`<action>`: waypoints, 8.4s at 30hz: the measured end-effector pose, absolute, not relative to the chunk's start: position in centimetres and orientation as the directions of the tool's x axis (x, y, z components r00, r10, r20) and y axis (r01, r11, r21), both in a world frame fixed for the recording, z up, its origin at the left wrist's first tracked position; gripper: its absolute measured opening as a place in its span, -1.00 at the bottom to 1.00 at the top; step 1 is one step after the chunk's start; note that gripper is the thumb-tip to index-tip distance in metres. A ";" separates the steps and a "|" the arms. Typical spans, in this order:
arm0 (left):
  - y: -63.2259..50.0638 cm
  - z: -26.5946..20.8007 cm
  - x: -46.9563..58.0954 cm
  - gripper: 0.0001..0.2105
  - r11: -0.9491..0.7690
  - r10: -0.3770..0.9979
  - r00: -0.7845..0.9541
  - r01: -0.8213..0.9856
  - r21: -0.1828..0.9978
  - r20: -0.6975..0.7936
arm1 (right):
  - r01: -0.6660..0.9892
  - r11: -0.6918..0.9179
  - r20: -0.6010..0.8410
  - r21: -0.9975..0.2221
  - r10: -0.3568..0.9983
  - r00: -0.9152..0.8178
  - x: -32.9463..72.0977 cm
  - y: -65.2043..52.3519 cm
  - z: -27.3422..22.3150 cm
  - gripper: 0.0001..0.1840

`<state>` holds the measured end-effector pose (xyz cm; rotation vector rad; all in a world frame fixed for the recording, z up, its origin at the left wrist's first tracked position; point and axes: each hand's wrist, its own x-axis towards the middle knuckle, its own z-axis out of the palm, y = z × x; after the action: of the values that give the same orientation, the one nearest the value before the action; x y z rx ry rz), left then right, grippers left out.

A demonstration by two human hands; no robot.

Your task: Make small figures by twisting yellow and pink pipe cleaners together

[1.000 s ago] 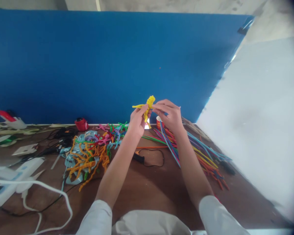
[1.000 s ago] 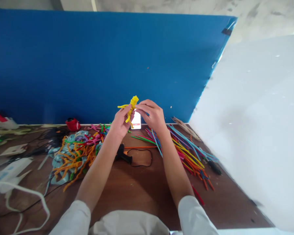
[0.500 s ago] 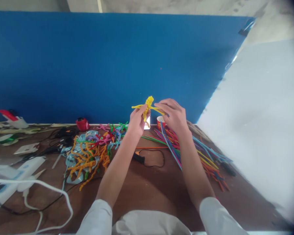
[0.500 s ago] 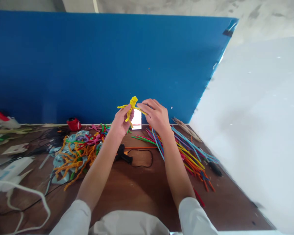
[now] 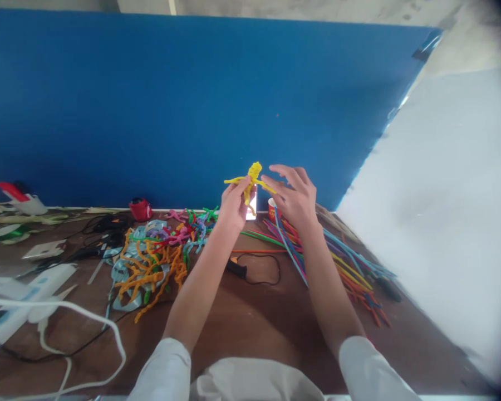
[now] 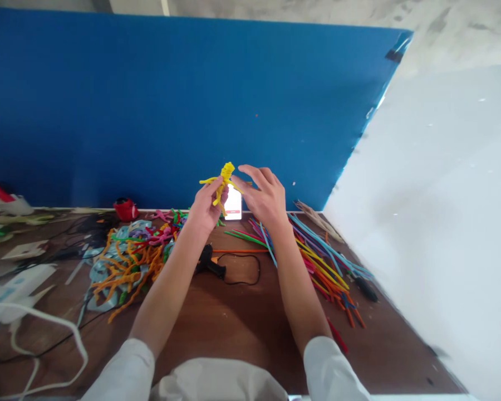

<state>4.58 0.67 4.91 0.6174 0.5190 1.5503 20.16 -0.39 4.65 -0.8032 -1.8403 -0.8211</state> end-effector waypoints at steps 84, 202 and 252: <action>-0.3 4.9 5.0 -0.81 -0.227 0.963 -0.018 -0.592 0.773 0.269 | 0.766 0.634 0.736 -0.106 0.568 -0.369 20.2 -0.9 5.3 -0.68; -1.8 5.2 6.2 -0.84 -0.204 0.978 -0.098 -0.651 0.731 0.186 | 0.762 0.646 0.921 -0.045 0.321 -0.219 19.0 -1.4 5.1 -0.77; -0.7 3.9 5.4 -0.85 -0.830 0.545 -0.260 -0.033 0.556 0.797 | -0.503 0.267 0.323 -0.822 0.946 -0.027 16.2 -1.8 5.6 -0.88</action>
<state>5.41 -0.69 3.86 1.6251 0.6214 2.1428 16.18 -1.77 5.57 -0.5533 -1.0304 1.2570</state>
